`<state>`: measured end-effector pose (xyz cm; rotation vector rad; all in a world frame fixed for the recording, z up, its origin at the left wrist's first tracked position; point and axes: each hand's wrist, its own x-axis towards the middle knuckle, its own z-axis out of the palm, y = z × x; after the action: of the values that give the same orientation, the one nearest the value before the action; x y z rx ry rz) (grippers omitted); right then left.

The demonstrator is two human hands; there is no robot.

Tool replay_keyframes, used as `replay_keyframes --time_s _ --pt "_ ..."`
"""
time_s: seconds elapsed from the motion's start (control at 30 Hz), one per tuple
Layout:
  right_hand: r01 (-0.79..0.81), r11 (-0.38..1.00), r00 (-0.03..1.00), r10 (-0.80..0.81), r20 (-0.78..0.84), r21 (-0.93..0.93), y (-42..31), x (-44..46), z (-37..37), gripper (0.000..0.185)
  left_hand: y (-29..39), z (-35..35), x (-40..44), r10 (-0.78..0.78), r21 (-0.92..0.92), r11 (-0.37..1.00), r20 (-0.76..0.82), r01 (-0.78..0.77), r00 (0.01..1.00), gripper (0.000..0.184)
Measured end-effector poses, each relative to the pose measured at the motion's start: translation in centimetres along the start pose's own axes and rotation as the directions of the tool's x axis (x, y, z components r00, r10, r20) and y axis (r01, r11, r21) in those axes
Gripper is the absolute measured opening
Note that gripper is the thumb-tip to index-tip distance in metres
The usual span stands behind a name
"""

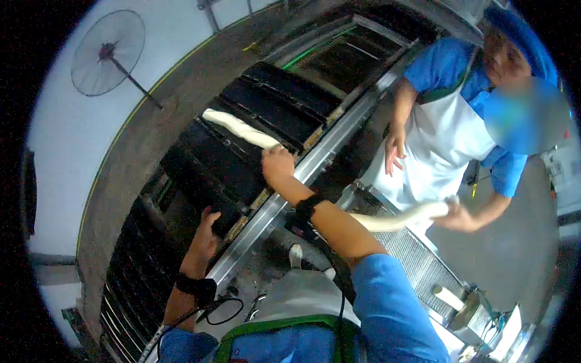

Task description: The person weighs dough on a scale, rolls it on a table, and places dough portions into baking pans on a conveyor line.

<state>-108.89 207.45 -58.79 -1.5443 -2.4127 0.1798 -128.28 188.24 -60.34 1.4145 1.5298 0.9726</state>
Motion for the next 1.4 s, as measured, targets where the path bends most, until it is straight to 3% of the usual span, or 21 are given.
replay_keyframes --time_s 0.13,0.2,0.23,0.27,0.43,0.57,0.63,0.7,0.77,0.83,0.93,0.97,1.0,1.07,1.1,1.2,1.23,1.3,1.33,1.37,1.4 --pt "0.087 0.917 0.905 -0.236 0.353 0.389 4.3 2.8 -3.7 0.022 5.5 0.4 0.8 0.048 0.304 0.95 0.08 -0.07 0.996 0.059" --pt "-0.152 0.528 0.914 -0.246 0.322 0.835 7.2 1.8 -4.5 0.023 5.5 0.4 1.8 0.059 0.289 0.954 0.086 -0.082 0.995 0.058" --pt "-0.057 0.501 0.965 -0.196 0.177 0.863 8.0 0.4 -4.8 0.023 5.3 0.3 2.6 0.056 0.285 0.955 0.117 -0.088 0.992 0.058" --pt "0.141 0.703 0.982 -0.189 -0.007 0.697 8.9 -1.7 -5.7 0.022 5.0 0.3 3.1 0.058 0.33 0.939 0.137 -0.1 0.989 0.054" --pt "-0.366 0.585 0.928 0.168 0.334 0.724 13.0 -17.7 -7.0 0.02 10.5 1.5 4.6 0.15 0.2 0.958 0.258 -0.205 0.955 0.041" --pt "-0.463 0.76 0.885 0.42 0.2 0.456 17.6 -30.6 -6.8 0.021 4.3 1.9 8.9 0.223 0.263 0.911 0.331 -0.317 0.917 0.045" --pt "-0.736 0.578 0.665 0.713 0.22 0.352 19.8 -36.5 -7.7 0.023 2.4 2.2 11.0 0.339 0.295 0.843 0.357 -0.449 0.871 0.047" --pt "-0.791 0.58 0.596 0.803 0.03 0.193 22.0 -43.4 -6.2 0.026 0.0 1.7 12.3 0.538 0.323 0.698 0.352 -0.639 0.766 0.049" --pt "-0.866 0.313 0.336 0.942 -0.011 0.391 21.9 -47.4 -9.0 0.023 5.1 1.3 10.0 0.129 0.34 0.907 0.335 -0.248 0.933 0.059" --pt "-0.931 0.337 0.303 0.927 -0.222 0.139 22.8 -51.5 -10.5 0.02 7.2 2.5 8.6 0.143 0.324 0.913 0.317 -0.249 0.938 0.062" --pt "-0.947 0.319 0.312 0.869 -0.385 -0.047 25.1 -56.7 -12.0 0.033 8.3 3.0 7.6 0.013 0.339 0.937 0.214 -0.087 0.977 0.062" --pt "-0.959 0.27 0.284 0.919 -0.275 -0.088 26.3 -58.3 -13.1 0.038 9.2 3.4 6.8 0.157 0.391 0.89 0.219 -0.234 0.963 0.061" --pt "-0.917 0.342 0.399 0.802 -0.444 -0.207 28.4 -61.7 -10.9 0.035 9.5 3.2 5.8 0.285 0.451 0.821 0.209 -0.351 0.935 0.061" --pt "-0.865 0.372 0.47 0.836 -0.283 -0.337 29.4 -61.4 -12.6 0.037 8.1 2.2 5.4 0.152 0.372 0.899 0.231 -0.232 0.961 0.059" --pt "-0.898 0.339 0.387 0.912 -0.135 -0.281 30.7 -61.0 -12.7 0.038 11.0 3.7 4.1 0.176 0.406 0.879 0.215 -0.252 0.961 0.051" --pt "-0.726 0.583 0.613 0.789 0.04 -0.364 33.3 -59.4 -12.3 0.033 8.6 2.8 6.0 0.144 0.447 0.865 0.216 -0.229 0.966 0.06" --pt "-0.719 0.582 0.609 0.791 0.059 -0.378 33.4 -58.8 -12.5 0.03 5.4 2.9 8.1 -0.163 0.034 0.986 0.022 0.162 0.986 0.046" --pt "-0.592 0.804 0.798 0.595 0.094 -0.06 36.5 -60.2 -12.1 0.032 7.2 4.2 8.5 -0.412 -0.466 0.804 0.01 0.369 0.911 0.037" --pt "-0.75 0.661 0.643 0.72 0.262 0.024 34.6 -57.3 -14.4 0.03 6.6 3.0 8.5 -0.364 -0.388 0.846 0.077 0.364 0.928 0.033" --pt "-0.797 0.596 0.589 0.733 0.34 0.096 31.2 -53.5 -17.9 0.028 7.5 3.1 7.0 -0.062 -0.243 0.967 0.088 0.082 0.994 0.035" --pt "-0.694 0.522 0.702 0.644 0.305 0.497 31.9 -53.8 -17.3 0.026 8.2 3.2 5.3 0.236 -0.091 0.97 0.144 -0.224 0.961 0.039"
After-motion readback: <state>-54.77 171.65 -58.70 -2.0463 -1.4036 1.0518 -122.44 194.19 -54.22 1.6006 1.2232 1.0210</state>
